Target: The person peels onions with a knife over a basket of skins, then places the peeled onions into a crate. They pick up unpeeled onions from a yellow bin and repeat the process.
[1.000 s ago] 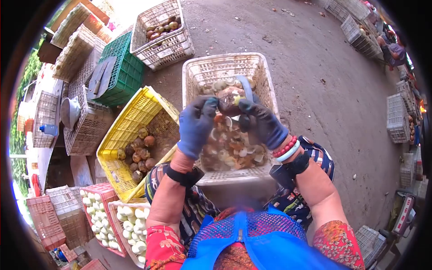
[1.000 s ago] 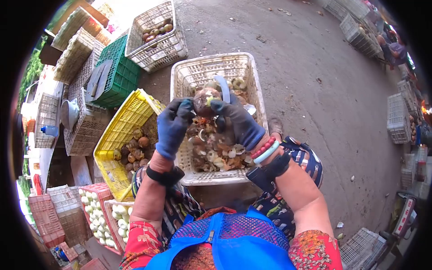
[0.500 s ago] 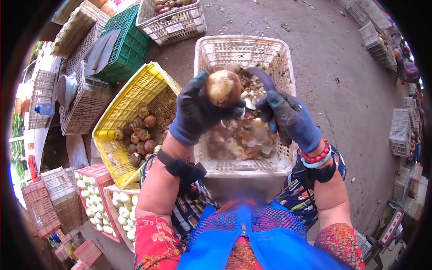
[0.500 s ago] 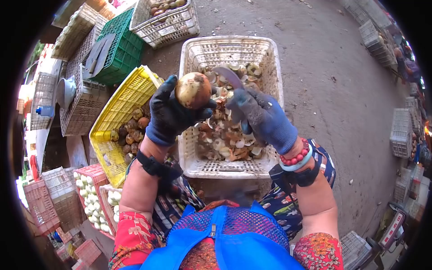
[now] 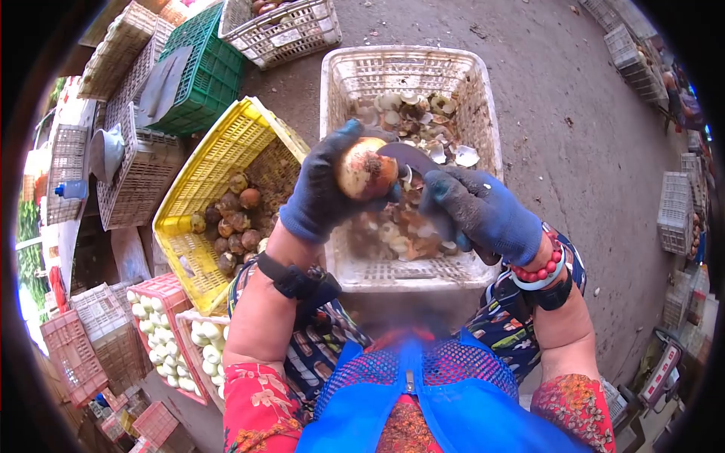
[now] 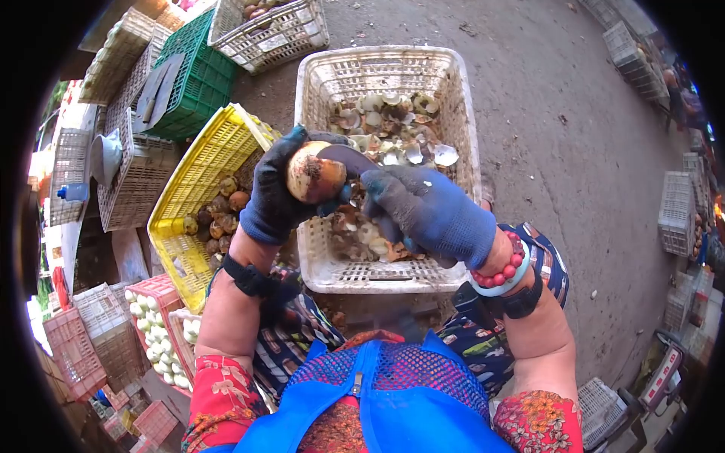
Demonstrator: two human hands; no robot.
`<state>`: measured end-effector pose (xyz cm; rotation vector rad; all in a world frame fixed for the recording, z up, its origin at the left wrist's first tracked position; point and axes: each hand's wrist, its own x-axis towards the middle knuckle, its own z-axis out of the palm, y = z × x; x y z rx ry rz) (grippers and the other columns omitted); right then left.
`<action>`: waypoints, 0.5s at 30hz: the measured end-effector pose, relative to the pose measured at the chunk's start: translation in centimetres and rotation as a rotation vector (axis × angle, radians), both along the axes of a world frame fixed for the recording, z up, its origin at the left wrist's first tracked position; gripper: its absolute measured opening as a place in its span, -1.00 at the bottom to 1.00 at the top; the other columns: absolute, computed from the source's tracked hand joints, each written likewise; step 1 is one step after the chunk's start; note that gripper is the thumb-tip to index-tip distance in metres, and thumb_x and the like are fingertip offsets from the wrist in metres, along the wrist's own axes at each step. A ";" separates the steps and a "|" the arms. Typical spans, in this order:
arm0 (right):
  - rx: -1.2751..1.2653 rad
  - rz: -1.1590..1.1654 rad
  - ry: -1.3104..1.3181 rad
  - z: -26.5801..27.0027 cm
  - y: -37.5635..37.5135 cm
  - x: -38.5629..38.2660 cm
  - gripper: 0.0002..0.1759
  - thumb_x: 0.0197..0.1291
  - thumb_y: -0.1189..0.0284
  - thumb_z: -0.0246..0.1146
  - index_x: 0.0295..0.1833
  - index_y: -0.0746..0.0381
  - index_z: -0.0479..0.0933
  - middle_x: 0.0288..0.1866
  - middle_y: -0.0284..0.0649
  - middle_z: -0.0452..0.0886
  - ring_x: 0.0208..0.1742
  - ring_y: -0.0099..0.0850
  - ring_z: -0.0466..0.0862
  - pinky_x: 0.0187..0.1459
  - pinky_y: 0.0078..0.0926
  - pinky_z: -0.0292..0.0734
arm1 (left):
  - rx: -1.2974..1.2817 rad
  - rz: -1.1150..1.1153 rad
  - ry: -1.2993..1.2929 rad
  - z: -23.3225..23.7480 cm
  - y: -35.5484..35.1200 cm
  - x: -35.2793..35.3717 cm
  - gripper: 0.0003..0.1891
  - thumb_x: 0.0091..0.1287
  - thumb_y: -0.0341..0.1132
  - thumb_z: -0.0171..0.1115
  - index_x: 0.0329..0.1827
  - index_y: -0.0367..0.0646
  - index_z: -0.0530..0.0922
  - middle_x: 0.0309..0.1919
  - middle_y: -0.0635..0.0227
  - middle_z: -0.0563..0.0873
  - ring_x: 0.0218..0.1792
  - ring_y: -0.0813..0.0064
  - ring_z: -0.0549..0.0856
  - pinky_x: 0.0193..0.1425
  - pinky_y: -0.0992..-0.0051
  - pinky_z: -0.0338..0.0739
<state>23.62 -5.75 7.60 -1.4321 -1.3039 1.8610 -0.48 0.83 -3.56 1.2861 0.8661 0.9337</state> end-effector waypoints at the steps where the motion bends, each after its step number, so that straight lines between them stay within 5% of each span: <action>1: 0.003 -0.006 -0.017 0.0 -0.2 -0.1 -0.56 0.49 0.09 0.05 -0.16 0.25 0.59 -0.55 -0.36 0.54 -0.55 -0.62 0.49 -0.49 -0.61 0.38 | 0.164 -0.037 0.078 -0.3 -0.2 -0.2 -0.23 -0.07 -0.25 0.67 0.21 -0.25 0.45 0.06 0.09 0.68 0.09 0.21 0.69 0.29 0.31 0.54; 5: 0.100 0.101 -0.107 -0.8 -0.8 0.1 -0.51 0.44 -0.03 0.09 -0.07 0.21 0.60 -0.47 -0.45 0.50 -0.55 -0.70 0.41 -0.54 -0.68 0.32 | 0.564 -0.204 0.279 -0.1 0.1 -0.8 -0.21 -0.08 -0.28 0.66 0.26 -0.20 0.45 0.11 0.07 0.66 0.15 0.17 0.66 0.31 0.29 0.52; 7: -0.125 0.035 -0.023 -1.7 -1.2 -0.7 -0.52 0.44 -0.02 0.09 -0.03 0.20 0.61 -0.46 -0.46 0.50 -0.56 -0.71 0.40 -0.55 -0.68 0.32 | 0.570 -0.135 0.229 -0.6 0.0 0.0 -0.22 -0.05 -0.32 0.64 0.28 -0.16 0.44 0.11 0.05 0.65 0.17 0.20 0.65 0.31 0.29 0.51; 9: -0.019 -0.194 0.188 -3.7 -2.5 -3.5 -0.49 0.45 -0.03 0.07 -0.05 0.22 0.60 -0.46 -0.47 0.49 -0.56 -0.71 0.40 -0.57 -0.69 0.32 | 0.577 -0.020 0.218 0.0 -0.5 1.4 -0.23 -0.04 -0.34 0.62 0.29 -0.14 0.44 0.12 0.04 0.65 0.19 0.22 0.63 0.32 0.29 0.50; 10: -0.053 -0.205 0.193 -3.8 -2.7 -3.5 -0.61 0.43 0.18 0.08 0.20 0.17 0.47 -0.36 -0.37 0.52 -0.52 -0.66 0.43 -0.48 -0.65 0.40 | 0.577 0.060 0.232 0.5 -0.8 2.0 -0.23 -0.04 -0.35 0.62 0.30 -0.13 0.43 0.13 0.03 0.64 0.20 0.24 0.63 0.32 0.30 0.49; 11: -0.088 -0.216 0.198 -3.8 -2.8 -3.5 -0.49 0.41 0.39 0.08 0.46 0.13 0.33 -0.27 -0.28 0.56 -0.49 -0.61 0.47 -0.39 -0.61 0.49 | 0.609 0.024 0.284 0.3 -0.6 1.8 -0.11 -0.12 -0.31 0.68 0.33 -0.17 0.39 0.12 0.13 0.65 0.17 0.30 0.63 0.33 0.30 0.49; 13: -0.200 0.056 0.022 -0.3 -0.5 -1.6 -0.44 0.40 0.42 0.07 0.50 0.08 0.29 -0.24 -0.28 0.57 -0.48 -0.61 0.49 -0.40 -0.61 0.50 | 0.622 -0.088 0.357 0.5 0.2 1.3 0.00 -0.20 -0.28 0.74 0.38 -0.19 0.35 0.12 0.22 0.65 0.15 0.36 0.62 0.34 0.31 0.48; 15: -0.039 0.051 -0.074 -1.4 -0.7 -1.7 -0.48 0.36 0.41 0.11 0.43 0.08 0.38 -0.27 -0.20 0.63 -0.47 -0.46 0.58 -0.42 -0.49 0.53 | 0.585 -0.176 0.334 0.5 0.5 1.0 -0.04 -0.15 -0.33 0.71 0.38 -0.19 0.35 0.15 0.20 0.62 0.15 0.38 0.60 0.33 0.33 0.48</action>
